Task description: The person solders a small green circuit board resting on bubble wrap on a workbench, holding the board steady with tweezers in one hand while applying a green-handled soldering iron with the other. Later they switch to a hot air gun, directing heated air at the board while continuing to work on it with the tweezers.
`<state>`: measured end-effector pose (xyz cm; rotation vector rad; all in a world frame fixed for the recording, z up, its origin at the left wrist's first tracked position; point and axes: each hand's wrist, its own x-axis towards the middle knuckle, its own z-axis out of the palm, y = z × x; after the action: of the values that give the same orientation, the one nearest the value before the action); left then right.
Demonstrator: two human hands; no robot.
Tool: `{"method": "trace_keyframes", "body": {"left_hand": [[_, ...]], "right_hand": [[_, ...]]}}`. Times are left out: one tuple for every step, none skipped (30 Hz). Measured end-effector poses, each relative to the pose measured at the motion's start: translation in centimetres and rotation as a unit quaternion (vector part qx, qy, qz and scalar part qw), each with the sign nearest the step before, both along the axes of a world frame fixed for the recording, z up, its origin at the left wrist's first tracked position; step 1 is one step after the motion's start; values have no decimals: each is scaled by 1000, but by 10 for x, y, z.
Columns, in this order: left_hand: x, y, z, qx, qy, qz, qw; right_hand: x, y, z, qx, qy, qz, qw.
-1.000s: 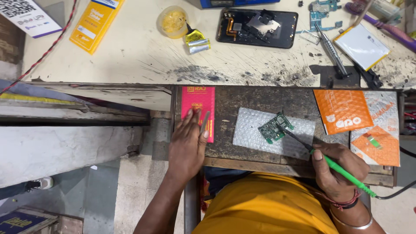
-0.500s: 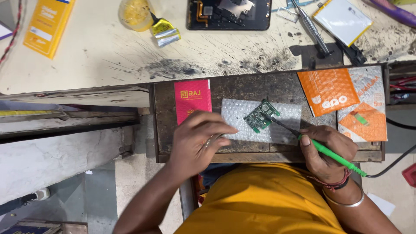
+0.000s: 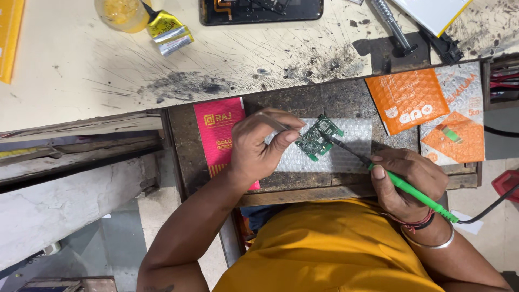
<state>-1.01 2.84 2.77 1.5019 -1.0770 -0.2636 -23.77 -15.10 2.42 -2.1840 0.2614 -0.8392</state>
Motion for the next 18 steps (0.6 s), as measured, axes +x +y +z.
{"method": "trace_keyframes", "body": {"left_hand": [[0,0,-1,3,-2,-2,1000],[-1,0,-3,5,-6,-5,1000],[-1,-1,-4,7,-9,-8,1000],[-3,-4,-5,-5,-5,-16,1000],[-3,-6,-5,-16,-1,-23,1000],[-3,-8,-5,-28,3,-31,999],[-4,-8,-4,-18,-1,-32,999],[-5,-6,-2,-8,-5,-33,999],[-5,-5,0,2,-9,-33,999],[-6,-5,1,2,3,-38,999],[-7,-6,3,2,15,-43,999],[-9,-6,4,3,26,-48,998],[-9,-7,5,5,24,-43,999],[-9,-8,6,7,22,-38,999],[-10,-8,7,10,20,-34,999],[-11,-8,7,12,26,-34,999],[-10,-8,8,13,30,-33,999],[-10,-8,8,14,35,-33,999]], "right_hand": [[0,1,0,-4,4,-5,1000],[-1,1,0,-8,6,-11,1000],[-1,2,1,-13,8,-16,1000],[-2,2,1,-10,9,-20,1000],[-1,3,2,-7,10,-25,1000],[-1,4,2,-5,11,-29,1000],[-2,4,3,-8,18,-30,999],[-2,4,4,-11,25,-32,999],[-2,3,5,-15,32,-33,999],[-3,3,6,-17,33,-34,999],[-3,3,6,-18,35,-35,999],[-3,3,6,-19,37,-36,998],[-3,3,7,-23,41,-38,998],[-3,4,7,-27,45,-40,998],[-4,4,7,-30,49,-43,997],[-4,4,7,-32,49,-45,997],[-3,4,6,-33,48,-48,997],[-3,4,6,-35,46,-51,997]]}}
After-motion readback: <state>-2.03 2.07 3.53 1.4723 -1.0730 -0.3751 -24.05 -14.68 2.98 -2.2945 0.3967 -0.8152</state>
